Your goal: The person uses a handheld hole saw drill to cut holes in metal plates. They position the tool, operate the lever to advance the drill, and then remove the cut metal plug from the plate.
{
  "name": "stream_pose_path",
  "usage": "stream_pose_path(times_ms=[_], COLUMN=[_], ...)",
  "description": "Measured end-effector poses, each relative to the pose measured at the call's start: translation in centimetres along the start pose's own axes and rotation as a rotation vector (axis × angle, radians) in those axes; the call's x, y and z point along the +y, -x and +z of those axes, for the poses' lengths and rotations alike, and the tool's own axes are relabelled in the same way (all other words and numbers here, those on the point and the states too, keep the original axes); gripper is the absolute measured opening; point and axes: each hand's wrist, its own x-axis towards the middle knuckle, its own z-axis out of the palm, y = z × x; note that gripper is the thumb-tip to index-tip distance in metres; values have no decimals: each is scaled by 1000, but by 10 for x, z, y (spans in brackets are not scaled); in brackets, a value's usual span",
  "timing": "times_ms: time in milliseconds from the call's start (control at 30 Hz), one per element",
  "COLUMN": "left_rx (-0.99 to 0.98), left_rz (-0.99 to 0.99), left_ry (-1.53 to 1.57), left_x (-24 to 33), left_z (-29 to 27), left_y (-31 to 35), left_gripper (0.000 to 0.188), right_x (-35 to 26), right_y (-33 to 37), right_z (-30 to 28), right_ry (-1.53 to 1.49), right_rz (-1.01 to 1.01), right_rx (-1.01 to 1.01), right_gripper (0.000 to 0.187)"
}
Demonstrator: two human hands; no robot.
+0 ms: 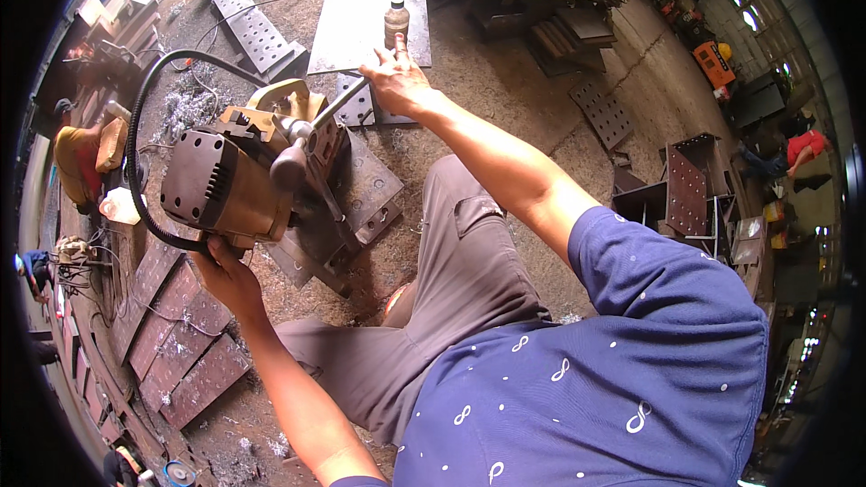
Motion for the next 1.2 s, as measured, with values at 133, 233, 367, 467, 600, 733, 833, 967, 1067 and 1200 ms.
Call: stream_pose_path(times_ms=[133, 233, 367, 467, 600, 733, 833, 967, 1067, 1200], left_rx=[-4, -36, -72, -46, -42, -37, -34, -54, -59, -56], left_rz=[46, 27, 31, 15, 2, 7, -3, 5, 2, 11], left_ry=[31, 50, 29, 67, 93, 45, 38, 59, 21, 9], left_x=[0, -4, -8, -5, -2, -14, -13, -16, -24, -24], left_z=[0, -3, -6, -3, -2, -7, -4, 0, -9, -6], left_y=[3, -5, -8, -4, -3, -6, -7, -9, -8, -9], left_gripper=[47, 46, 45, 45, 45, 44, 43, 47, 47, 48], right_x=[-7, -9, -12, -14, -6, -37, -58, -71, -93, -93], right_y=[-3, 6, 8, 8, 10, 6, 6, 1, -5, -6], right_z=[-12, -13, -13, -17, -17, -8, 8, 23, 35, 37], right_ry=[-16, 28, 54, 38, -172, -330, -677, -1467, -1783, -1801], right_rz=[51, 70, 100, 94, 137, 386, 727, 999, 951, 953], right_rx=[-50, -11, -30, -43, -11, 119, 264, 170, -104, -117], right_gripper=[50, 51, 52, 52, 58, 72, 117, 126, 104, 97])
